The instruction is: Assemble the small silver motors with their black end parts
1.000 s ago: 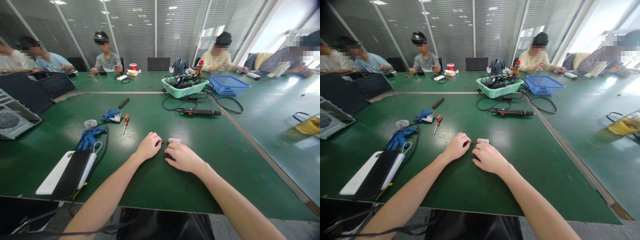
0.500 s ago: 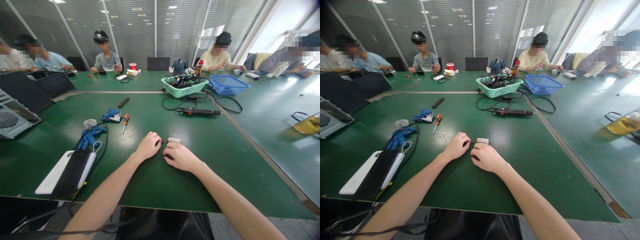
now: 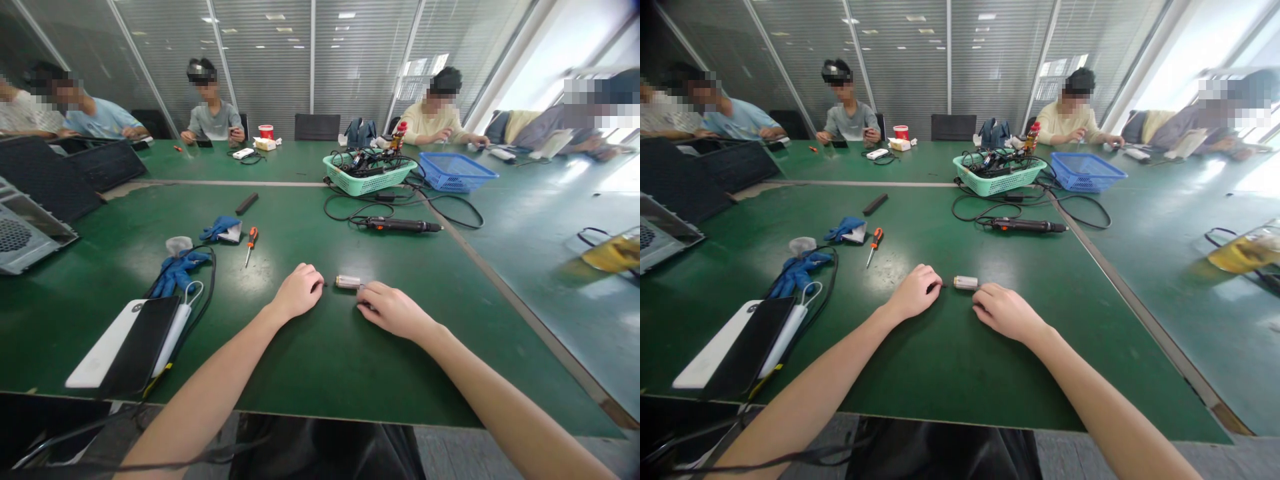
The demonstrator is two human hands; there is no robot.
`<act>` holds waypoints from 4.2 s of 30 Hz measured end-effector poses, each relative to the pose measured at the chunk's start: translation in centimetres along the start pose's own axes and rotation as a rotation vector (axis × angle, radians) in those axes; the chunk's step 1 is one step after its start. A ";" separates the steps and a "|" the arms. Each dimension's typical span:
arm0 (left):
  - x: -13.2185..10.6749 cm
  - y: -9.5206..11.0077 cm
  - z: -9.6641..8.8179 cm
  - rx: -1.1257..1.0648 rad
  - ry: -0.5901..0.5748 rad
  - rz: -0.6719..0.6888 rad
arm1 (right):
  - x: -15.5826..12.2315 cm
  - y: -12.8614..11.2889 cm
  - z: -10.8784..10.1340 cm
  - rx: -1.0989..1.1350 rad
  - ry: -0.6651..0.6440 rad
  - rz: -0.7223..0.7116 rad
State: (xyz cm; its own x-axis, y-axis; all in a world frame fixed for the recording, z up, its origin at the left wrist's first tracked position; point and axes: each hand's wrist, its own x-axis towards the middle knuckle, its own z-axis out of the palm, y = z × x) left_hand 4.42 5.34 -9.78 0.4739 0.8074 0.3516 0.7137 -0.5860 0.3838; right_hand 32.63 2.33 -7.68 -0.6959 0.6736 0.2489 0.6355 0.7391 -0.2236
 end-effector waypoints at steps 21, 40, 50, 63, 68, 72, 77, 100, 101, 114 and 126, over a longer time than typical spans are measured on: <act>0.0 0.1 0.1 -0.019 0.023 -0.015 | -11.8 14.8 -2.1 -0.137 0.271 0.406; 0.0 0.0 0.0 -0.025 0.016 -0.012 | -12.0 15.2 -2.1 -0.254 0.143 0.429; -0.1 0.0 0.0 -0.029 0.021 -0.016 | -12.0 14.0 -3.0 -0.294 0.174 0.441; 0.0 0.2 -0.1 0.008 0.017 -0.008 | 3.7 0.1 1.1 0.007 0.164 0.163; -0.1 0.2 -0.3 0.015 0.009 -0.004 | 5.4 -0.4 2.6 0.061 0.147 0.167; -0.1 0.1 -0.2 0.011 0.007 -0.011 | 5.0 -0.7 2.7 0.100 0.144 0.166; -0.1 0.1 -0.2 0.004 0.006 -0.018 | 4.6 -1.1 2.3 0.108 0.115 0.157; 0.2 0.0 0.0 0.022 -0.012 -0.005 | 7.8 -2.5 3.2 -0.040 0.013 0.225; 0.2 0.0 0.0 0.022 -0.011 -0.005 | 7.8 -2.4 3.3 -0.034 0.016 0.224; 0.1 0.2 0.0 0.017 -0.001 -0.006 | 6.1 -1.8 3.3 0.085 0.121 0.071; -0.2 -0.1 -0.1 -0.021 0.004 -0.018 | -4.9 7.1 -0.5 -0.020 0.204 0.303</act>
State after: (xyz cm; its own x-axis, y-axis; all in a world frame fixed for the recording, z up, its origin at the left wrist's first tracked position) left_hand 4.20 5.26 -9.78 0.4587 0.8176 0.3481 0.7111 -0.5727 0.4078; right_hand 40.78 4.28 -9.99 -0.3951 0.8461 0.3577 0.8102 0.5045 -0.2985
